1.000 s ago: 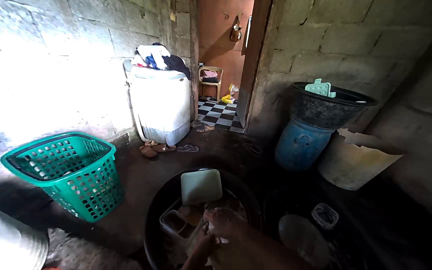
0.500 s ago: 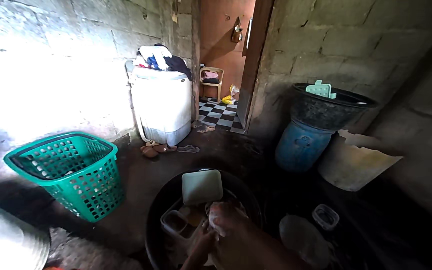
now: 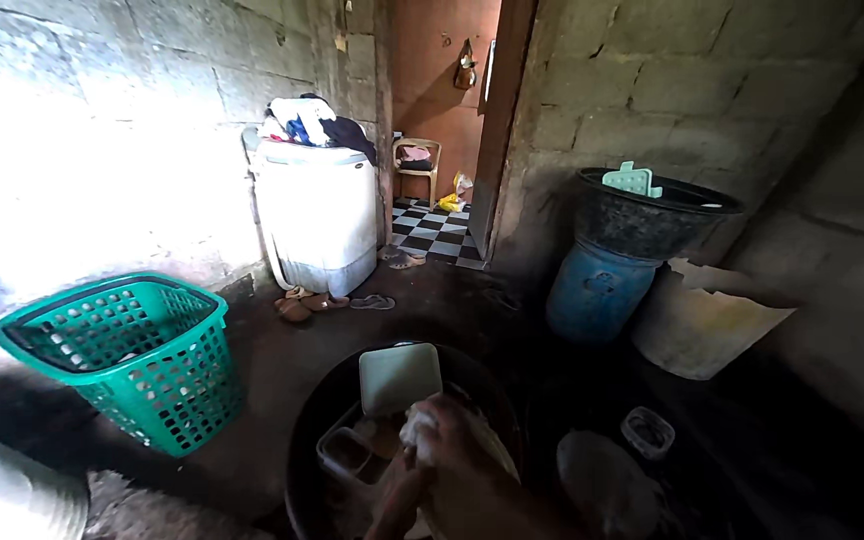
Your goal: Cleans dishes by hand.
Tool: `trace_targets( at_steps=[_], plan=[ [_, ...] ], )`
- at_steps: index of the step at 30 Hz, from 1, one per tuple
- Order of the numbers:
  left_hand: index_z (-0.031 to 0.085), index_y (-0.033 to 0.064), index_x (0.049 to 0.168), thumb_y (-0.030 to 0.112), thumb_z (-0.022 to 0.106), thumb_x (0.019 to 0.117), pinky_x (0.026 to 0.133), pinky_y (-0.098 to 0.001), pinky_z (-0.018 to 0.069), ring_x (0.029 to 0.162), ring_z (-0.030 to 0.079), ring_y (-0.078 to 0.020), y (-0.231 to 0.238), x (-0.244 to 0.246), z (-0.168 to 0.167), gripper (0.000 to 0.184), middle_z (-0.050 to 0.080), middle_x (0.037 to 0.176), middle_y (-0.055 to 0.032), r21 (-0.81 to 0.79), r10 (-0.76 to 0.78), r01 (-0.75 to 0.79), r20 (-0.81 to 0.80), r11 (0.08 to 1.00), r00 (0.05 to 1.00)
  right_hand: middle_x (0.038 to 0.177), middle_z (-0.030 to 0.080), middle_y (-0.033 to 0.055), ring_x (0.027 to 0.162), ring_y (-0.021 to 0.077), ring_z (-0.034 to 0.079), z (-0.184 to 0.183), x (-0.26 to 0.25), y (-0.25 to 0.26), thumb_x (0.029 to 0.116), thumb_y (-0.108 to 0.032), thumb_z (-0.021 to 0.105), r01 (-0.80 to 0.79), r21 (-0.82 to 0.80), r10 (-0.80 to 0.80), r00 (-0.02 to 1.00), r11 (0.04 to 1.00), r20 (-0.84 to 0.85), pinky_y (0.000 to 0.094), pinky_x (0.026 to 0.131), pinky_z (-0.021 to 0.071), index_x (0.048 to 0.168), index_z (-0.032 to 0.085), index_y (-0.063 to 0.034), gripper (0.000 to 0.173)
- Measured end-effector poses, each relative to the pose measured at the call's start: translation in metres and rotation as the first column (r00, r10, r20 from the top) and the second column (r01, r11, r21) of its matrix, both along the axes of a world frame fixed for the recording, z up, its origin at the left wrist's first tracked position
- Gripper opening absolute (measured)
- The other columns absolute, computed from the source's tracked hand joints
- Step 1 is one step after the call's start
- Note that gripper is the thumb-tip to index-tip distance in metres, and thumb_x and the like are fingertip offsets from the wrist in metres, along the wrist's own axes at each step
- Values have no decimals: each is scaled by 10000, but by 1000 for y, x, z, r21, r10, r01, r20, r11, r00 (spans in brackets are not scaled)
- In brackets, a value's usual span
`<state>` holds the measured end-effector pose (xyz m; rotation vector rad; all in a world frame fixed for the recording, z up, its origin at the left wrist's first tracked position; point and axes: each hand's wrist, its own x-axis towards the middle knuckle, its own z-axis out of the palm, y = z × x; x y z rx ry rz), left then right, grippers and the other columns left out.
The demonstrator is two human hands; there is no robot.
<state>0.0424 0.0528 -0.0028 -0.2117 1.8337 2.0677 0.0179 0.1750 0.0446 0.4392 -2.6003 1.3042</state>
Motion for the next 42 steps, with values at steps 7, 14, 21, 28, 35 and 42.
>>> trace_targets(
  at_steps=[7, 14, 21, 28, 35, 42],
  plan=[
    [396, -27, 1492, -74, 553, 910, 798, -380, 539, 962, 618, -219, 4, 18, 12, 605, 592, 1238, -224, -32, -32, 29, -117, 999, 993, 1300, 666, 237, 1249, 372, 621, -10, -19, 14, 1026, -272, 579, 332, 73, -339, 911, 941, 234, 558, 1106, 441, 1305, 661, 16, 410],
    [248, -35, 1550, -44, 483, 927, 870, -364, 543, 1023, 624, -187, 11, 30, 14, 666, 569, 1276, -208, 132, -52, 76, -170, 988, 984, 1376, 627, 234, 1313, 394, 574, 0, -35, 82, 1086, -328, 494, 405, 288, -492, 781, 868, 384, 554, 1117, 413, 1362, 629, -13, 440],
    [514, -8, 1162, 7, 373, 1058, 633, -247, 539, 677, 602, -74, 12, 20, 31, 175, 605, 808, -24, 165, -166, 148, 104, 975, 981, 1254, 680, 270, 1234, 399, 628, -23, 7, 3, 1003, -226, 614, 4, 309, -49, 989, 951, 138, 503, 1111, 442, 1256, 665, 81, 401],
    [253, 30, 1561, -80, 450, 913, 716, -306, 547, 853, 626, -126, 11, 27, 3, 687, 604, 1157, -134, 150, -106, 124, -121, 981, 987, 1352, 659, 175, 1254, 356, 624, -21, -22, 52, 1049, -328, 505, 462, 317, -543, 801, 828, 251, 573, 1060, 461, 1396, 620, -85, 439],
    [239, 70, 1565, 74, 511, 942, 827, -364, 574, 983, 657, -165, 13, 24, 2, 679, 620, 1221, -128, 180, -252, 264, -86, 948, 964, 1325, 666, 203, 1236, 365, 636, -12, -19, 62, 1060, -312, 503, 345, 399, -453, 864, 850, 220, 549, 1062, 479, 1386, 614, -34, 442],
    [443, -52, 1330, -18, 453, 1021, 706, -274, 532, 783, 603, -101, 12, 17, 15, 311, 601, 956, -76, 106, -210, 203, 64, 973, 976, 1184, 709, 270, 1166, 391, 670, -44, 7, 17, 943, -159, 667, 125, 118, -119, 991, 985, -53, 513, 1080, 477, 1203, 685, 103, 369]
  ],
)
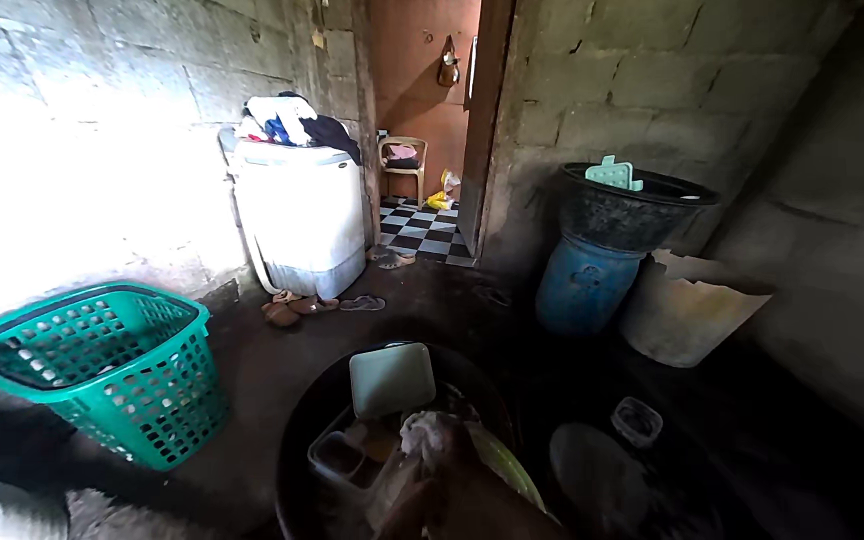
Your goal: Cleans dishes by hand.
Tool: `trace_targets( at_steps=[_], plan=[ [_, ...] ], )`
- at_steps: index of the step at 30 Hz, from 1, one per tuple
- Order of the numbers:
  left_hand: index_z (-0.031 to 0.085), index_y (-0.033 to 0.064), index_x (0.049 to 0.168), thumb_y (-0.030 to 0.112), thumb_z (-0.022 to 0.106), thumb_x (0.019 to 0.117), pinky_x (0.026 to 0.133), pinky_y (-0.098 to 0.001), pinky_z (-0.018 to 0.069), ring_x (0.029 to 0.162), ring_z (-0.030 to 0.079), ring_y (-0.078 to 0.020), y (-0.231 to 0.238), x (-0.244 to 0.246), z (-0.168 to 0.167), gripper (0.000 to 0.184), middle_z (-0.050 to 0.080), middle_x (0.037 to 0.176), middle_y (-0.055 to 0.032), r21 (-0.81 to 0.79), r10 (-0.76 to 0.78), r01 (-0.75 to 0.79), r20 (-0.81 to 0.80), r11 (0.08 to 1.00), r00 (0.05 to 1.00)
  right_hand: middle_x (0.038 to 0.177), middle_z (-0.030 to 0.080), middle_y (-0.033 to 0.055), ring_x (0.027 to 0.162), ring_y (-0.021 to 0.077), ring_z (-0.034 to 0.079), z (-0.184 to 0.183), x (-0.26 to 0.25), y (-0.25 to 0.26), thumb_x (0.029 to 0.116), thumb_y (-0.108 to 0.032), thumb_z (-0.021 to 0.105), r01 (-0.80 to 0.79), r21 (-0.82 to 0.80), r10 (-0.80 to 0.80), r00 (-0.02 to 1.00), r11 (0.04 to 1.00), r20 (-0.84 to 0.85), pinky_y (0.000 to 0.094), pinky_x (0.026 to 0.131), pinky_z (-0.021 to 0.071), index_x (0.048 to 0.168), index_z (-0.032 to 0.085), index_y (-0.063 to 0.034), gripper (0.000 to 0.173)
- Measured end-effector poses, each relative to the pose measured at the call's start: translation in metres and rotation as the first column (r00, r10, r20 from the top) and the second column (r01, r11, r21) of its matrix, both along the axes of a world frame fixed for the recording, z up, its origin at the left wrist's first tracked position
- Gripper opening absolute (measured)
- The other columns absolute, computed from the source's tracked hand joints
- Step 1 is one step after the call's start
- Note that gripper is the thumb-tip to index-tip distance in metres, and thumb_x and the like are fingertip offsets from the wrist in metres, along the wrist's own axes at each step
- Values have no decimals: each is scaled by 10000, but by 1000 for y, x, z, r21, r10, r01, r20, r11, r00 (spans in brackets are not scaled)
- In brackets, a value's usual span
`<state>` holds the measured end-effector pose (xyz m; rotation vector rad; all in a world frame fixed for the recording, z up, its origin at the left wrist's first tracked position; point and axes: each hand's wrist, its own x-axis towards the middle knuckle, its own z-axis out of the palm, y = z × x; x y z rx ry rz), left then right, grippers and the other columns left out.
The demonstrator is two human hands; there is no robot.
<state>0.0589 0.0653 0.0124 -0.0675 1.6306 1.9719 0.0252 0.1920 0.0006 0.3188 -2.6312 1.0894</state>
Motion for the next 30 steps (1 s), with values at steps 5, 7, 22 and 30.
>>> trace_targets(
  at_steps=[5, 7, 22, 30],
  plan=[
    [432, -68, 1344, -49, 453, 949, 689, -280, 530, 769, 594, -99, 8, 13, -13, 396, 585, 950, -80, -35, 45, -50, -132, 998, 990, 1261, 694, 215, 1175, 383, 666, -1, -22, 17, 1008, -234, 590, 464, 90, -473, 865, 881, 168, 575, 1024, 497, 1313, 659, -4, 388],
    [311, -51, 1497, -61, 468, 931, 776, -318, 546, 891, 617, -138, 8, 18, -12, 587, 591, 1125, -153, 6, 50, -49, -172, 999, 984, 1322, 666, 198, 1191, 388, 656, 8, -32, 31, 1059, -313, 498, 532, 203, -570, 759, 822, 315, 578, 987, 511, 1378, 622, -61, 425],
    [398, -10, 1401, -14, 403, 1015, 657, -284, 553, 711, 614, -102, 6, 5, -20, 386, 612, 908, -59, 40, 34, -35, 31, 999, 999, 1233, 709, 193, 1177, 324, 669, -5, -4, 21, 985, -201, 608, 218, 23, -219, 970, 976, 106, 506, 1061, 497, 1256, 692, 5, 351],
    [376, 14, 1435, -7, 470, 950, 731, -340, 581, 832, 659, -138, 11, 11, -27, 495, 647, 1018, -80, 165, -5, 17, -75, 986, 997, 1332, 653, 204, 1206, 394, 646, 17, -32, 71, 1087, -313, 425, 357, 435, -540, 721, 827, 434, 577, 975, 518, 1415, 578, -83, 429]
  ],
)
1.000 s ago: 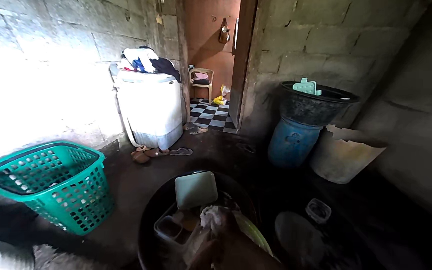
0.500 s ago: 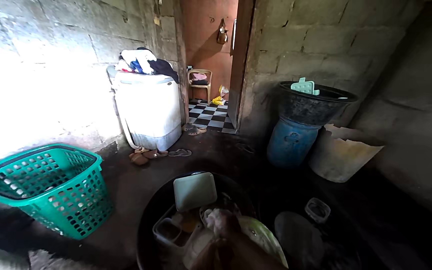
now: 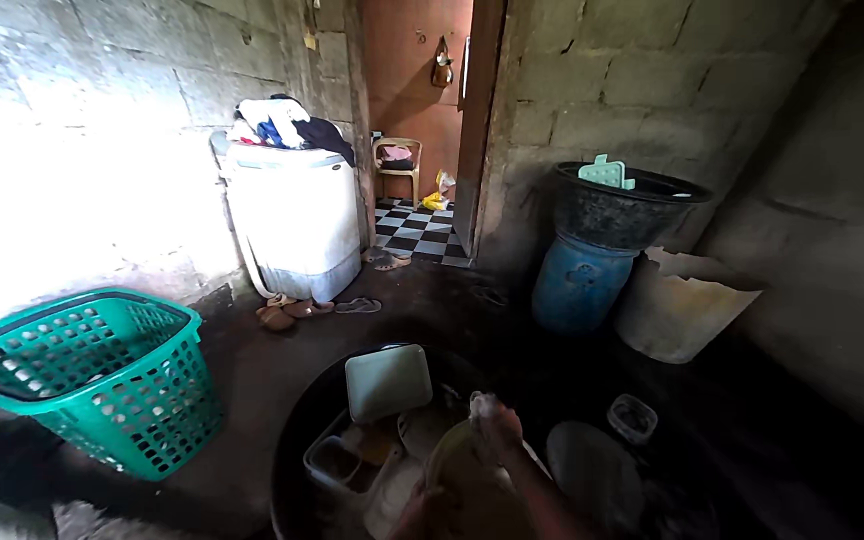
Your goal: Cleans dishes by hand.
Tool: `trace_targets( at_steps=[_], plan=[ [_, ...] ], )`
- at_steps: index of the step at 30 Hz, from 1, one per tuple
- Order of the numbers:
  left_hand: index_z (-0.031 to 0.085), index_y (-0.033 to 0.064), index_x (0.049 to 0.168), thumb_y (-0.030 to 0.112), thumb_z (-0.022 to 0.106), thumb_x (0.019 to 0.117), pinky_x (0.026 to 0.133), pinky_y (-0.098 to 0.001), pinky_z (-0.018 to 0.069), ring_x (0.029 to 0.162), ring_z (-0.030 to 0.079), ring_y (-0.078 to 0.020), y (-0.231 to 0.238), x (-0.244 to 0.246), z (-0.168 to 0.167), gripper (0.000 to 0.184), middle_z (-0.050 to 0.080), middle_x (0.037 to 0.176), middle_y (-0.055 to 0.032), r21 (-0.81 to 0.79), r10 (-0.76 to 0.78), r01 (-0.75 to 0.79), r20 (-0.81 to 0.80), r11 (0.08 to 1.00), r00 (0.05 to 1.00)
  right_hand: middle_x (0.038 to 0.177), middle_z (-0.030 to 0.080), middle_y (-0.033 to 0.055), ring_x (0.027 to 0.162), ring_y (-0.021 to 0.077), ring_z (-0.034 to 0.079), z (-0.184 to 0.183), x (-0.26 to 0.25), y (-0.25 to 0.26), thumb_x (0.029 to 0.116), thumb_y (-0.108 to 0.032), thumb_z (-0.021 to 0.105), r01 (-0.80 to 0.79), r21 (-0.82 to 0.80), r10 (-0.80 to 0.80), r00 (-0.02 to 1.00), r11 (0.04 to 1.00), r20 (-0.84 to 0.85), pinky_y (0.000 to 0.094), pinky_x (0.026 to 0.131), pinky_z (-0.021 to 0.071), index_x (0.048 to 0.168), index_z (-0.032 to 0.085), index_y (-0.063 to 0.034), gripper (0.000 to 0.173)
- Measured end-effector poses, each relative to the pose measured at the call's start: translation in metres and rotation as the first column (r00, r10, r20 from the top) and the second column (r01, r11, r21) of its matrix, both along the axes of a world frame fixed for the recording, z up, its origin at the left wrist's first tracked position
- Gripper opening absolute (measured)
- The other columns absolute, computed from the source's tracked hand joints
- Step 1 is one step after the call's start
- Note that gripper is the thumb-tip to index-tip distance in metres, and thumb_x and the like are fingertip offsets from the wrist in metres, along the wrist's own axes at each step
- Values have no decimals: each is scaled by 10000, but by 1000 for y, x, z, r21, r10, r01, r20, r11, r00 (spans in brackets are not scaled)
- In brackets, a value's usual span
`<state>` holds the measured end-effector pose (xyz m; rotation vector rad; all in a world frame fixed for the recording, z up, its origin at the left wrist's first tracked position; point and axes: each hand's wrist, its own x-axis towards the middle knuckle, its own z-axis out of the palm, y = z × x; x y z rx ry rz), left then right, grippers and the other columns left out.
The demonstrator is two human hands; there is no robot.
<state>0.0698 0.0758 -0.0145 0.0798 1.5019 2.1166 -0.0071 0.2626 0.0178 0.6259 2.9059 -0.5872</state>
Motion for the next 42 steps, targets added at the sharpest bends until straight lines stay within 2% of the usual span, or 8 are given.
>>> trace_targets(
  at_steps=[6, 11, 15, 19, 25, 30, 34, 42],
  plan=[
    [296, 77, 1538, -50, 442, 920, 727, -359, 577, 857, 659, -168, -3, -1, 16, 648, 642, 1085, -112, 26, 63, -65, 61, 998, 996, 1351, 642, 223, 1277, 380, 604, 13, 6, -26, 1014, -244, 571, -128, -36, 116, 964, 991, -240, 553, 1070, 463, 1392, 595, -7, 447],
    [314, 86, 1561, -87, 479, 882, 714, -357, 560, 870, 643, -183, -2, -6, 8, 720, 611, 1193, -159, 12, 303, -303, -26, 953, 953, 1364, 627, 224, 1269, 375, 608, -1, -6, 13, 1059, -319, 531, 285, -230, -281, 958, 931, 50, 557, 1029, 489, 1398, 579, -35, 446],
    [326, 86, 1555, -83, 464, 906, 706, -358, 552, 863, 632, -187, 1, -8, 5, 684, 592, 1211, -173, 4, 442, -442, -17, 897, 897, 1422, 583, 245, 1343, 380, 548, -17, 4, 32, 1081, -290, 512, 311, -344, -271, 949, 886, 162, 536, 1104, 430, 1390, 586, 4, 433],
    [346, 85, 1549, -64, 454, 954, 641, -314, 531, 766, 613, -148, 3, -9, 3, 623, 605, 1101, -142, -30, 475, -475, 10, 880, 880, 1428, 577, 237, 1307, 377, 584, -27, 12, 11, 1078, -261, 496, 268, -181, -239, 957, 946, 167, 515, 1060, 484, 1474, 486, -12, 468],
    [325, 113, 1570, -30, 497, 938, 693, -399, 549, 875, 641, -238, 8, -7, 8, 670, 608, 1204, -198, -12, 432, -432, 76, 902, 899, 1554, 436, 268, 1423, 433, 447, -37, 22, -13, 1053, -147, 500, -24, -29, 16, 968, 999, -249, 541, 1166, 374, 1500, 483, -5, 469],
    [330, 95, 1564, 61, 492, 1039, 713, -385, 550, 855, 644, -218, 9, -8, 7, 551, 612, 1191, -201, -29, 430, -429, 93, 903, 898, 1514, 477, 288, 1422, 386, 474, -41, 29, -33, 1070, -121, 460, -145, -139, 107, 962, 980, -250, 462, 1189, 376, 1469, 481, 68, 443],
    [367, 50, 1531, 131, 452, 1082, 717, -361, 561, 824, 647, -181, 7, -9, -3, 464, 636, 1101, -165, -50, 356, -352, 98, 934, 929, 1544, 451, 274, 1436, 388, 453, -34, 33, -49, 1052, -127, 509, -316, -214, 319, 948, 924, -21, 488, 1194, 359, 1492, 457, 54, 479],
    [390, 47, 1464, 269, 322, 1127, 758, -364, 586, 866, 680, -167, -6, -25, -25, 410, 667, 1058, -125, 77, 333, -350, 176, 933, 926, 1317, 625, 255, 1216, 259, 612, -21, 60, -85, 1022, -56, 570, -313, -766, 84, 942, 562, -324, 366, 1086, 471, 1364, 545, 110, 381]
  ],
)
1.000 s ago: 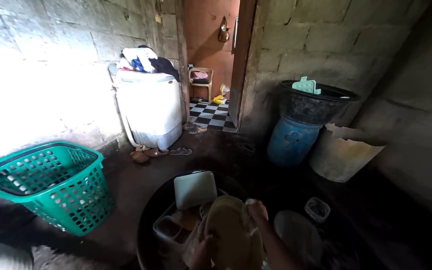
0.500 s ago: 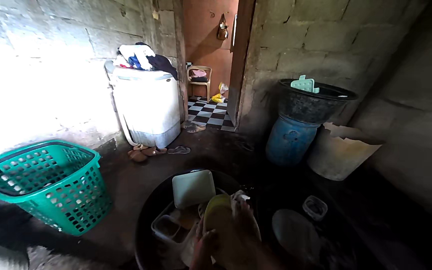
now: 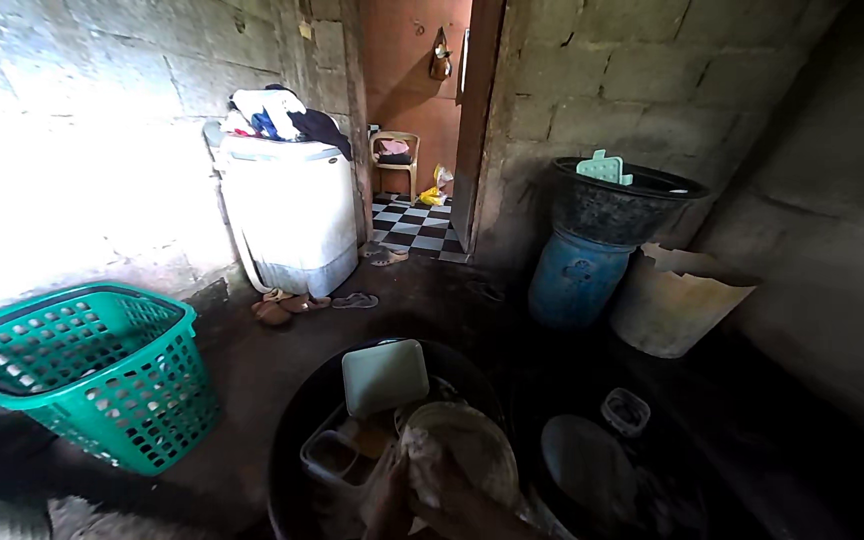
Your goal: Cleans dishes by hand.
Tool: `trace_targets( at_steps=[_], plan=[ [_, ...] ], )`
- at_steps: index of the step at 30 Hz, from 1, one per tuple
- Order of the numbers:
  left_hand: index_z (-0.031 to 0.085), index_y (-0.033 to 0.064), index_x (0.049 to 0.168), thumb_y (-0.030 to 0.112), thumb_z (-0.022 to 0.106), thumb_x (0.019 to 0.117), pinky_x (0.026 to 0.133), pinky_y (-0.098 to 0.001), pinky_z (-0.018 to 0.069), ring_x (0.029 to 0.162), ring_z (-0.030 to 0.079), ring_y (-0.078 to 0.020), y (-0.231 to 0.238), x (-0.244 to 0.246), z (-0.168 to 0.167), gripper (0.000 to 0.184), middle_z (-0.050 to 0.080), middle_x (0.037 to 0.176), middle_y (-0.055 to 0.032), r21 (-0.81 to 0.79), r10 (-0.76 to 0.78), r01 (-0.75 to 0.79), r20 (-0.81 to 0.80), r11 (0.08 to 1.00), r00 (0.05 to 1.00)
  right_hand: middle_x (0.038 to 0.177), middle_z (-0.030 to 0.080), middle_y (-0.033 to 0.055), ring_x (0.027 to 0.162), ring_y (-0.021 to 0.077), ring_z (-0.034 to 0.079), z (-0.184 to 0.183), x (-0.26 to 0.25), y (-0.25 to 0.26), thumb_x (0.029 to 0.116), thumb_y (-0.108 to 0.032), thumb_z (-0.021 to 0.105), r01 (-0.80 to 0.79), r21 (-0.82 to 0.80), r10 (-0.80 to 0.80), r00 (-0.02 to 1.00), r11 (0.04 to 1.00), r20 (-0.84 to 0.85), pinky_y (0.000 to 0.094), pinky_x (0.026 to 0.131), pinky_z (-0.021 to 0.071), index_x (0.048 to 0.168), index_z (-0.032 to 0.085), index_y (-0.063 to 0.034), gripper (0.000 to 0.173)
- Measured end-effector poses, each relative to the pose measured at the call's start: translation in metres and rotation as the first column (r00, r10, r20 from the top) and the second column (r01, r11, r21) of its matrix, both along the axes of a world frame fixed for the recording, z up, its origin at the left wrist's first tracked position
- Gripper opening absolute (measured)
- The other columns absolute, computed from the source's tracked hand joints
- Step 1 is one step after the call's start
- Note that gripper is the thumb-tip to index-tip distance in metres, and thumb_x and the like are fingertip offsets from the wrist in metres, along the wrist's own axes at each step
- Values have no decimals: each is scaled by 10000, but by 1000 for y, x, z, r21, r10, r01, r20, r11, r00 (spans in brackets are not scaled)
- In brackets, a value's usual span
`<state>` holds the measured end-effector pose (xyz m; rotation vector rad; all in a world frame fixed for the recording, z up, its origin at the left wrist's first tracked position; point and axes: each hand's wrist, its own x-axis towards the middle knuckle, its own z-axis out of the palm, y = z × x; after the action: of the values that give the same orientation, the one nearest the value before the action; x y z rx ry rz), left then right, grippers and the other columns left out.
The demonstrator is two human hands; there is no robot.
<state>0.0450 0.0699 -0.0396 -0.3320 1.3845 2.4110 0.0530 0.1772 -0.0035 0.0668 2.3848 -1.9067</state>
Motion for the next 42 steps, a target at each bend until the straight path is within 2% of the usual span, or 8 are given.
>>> trace_targets(
  at_steps=[5, 9, 12, 20, 24, 29, 34, 42],
  plan=[
    [375, 36, 1468, 253, 312, 1127, 786, -343, 581, 896, 673, -142, -7, -3, 10, 410, 656, 1095, -121, 44, 132, -131, -15, 990, 991, 1346, 604, 256, 1228, 265, 600, 7, 2, -6, 1029, -41, 535, -105, -4, 105, 991, 994, 80, 384, 1079, 466, 1408, 513, 89, 401],
    [378, 43, 1519, 62, 452, 1038, 799, -342, 549, 924, 645, -160, -13, -9, 14, 488, 624, 1202, -165, -58, 216, -220, -74, 974, 974, 1327, 624, 302, 1257, 357, 608, 17, 20, -3, 1015, -85, 590, -240, 263, 240, 970, 934, 32, 460, 1119, 437, 1382, 547, 115, 421],
    [402, 25, 1496, -25, 490, 935, 744, -312, 560, 880, 649, -146, -19, -11, 14, 570, 634, 1163, -146, -59, 254, -264, -140, 963, 957, 1375, 614, 266, 1305, 391, 581, 5, 23, 10, 1032, -254, 604, -403, 513, 380, 912, 758, 154, 558, 1131, 420, 1428, 553, 22, 485],
    [413, 22, 1493, -76, 456, 914, 695, -310, 545, 841, 635, -143, -19, -11, 24, 589, 632, 1161, -147, -80, 242, -253, -126, 964, 962, 1634, 333, 254, 1532, 473, 243, 22, -12, 93, 1045, -123, 561, -495, 835, 511, 796, 240, 325, 628, 1244, 164, 1474, 513, 18, 454],
    [381, 25, 1516, -93, 486, 884, 728, -340, 553, 881, 637, -173, -13, -6, 30, 651, 620, 1200, -166, -91, 162, -175, -138, 980, 977, 1673, 183, 296, 1561, 455, 176, 22, -30, 91, 1077, -165, 478, -190, 868, 246, 966, 459, 82, 542, 1273, 172, 1610, 185, 55, 646],
    [389, 31, 1486, -83, 484, 882, 746, -362, 567, 903, 651, -192, -5, 8, 34, 622, 626, 1166, -161, -55, 45, -50, -85, 997, 995, 1629, 339, 257, 1526, 362, 333, 25, -34, 64, 1088, -166, 435, -67, 827, 230, 970, 558, -77, 450, 1258, 262, 1517, 441, 41, 476],
    [383, 52, 1462, 106, 405, 1061, 758, -334, 587, 875, 678, -139, -8, 6, 28, 405, 661, 1075, -99, 30, 0, 2, -66, 1000, 998, 1414, 533, 355, 1342, 416, 531, 8, -22, 17, 930, -74, 689, -39, 435, 210, 912, 899, -352, 416, 1166, 403, 1246, 645, 142, 385],
    [344, 24, 1498, 201, 357, 1097, 843, -316, 569, 950, 661, -103, -30, -8, -7, 438, 650, 1151, -99, 4, 62, -63, -201, 998, 978, 1223, 647, 220, 1084, 203, 617, 46, 6, 17, 1043, -75, 536, -418, 115, 396, 902, 901, 173, 351, 1002, 483, 1311, 585, 91, 320]
  ],
)
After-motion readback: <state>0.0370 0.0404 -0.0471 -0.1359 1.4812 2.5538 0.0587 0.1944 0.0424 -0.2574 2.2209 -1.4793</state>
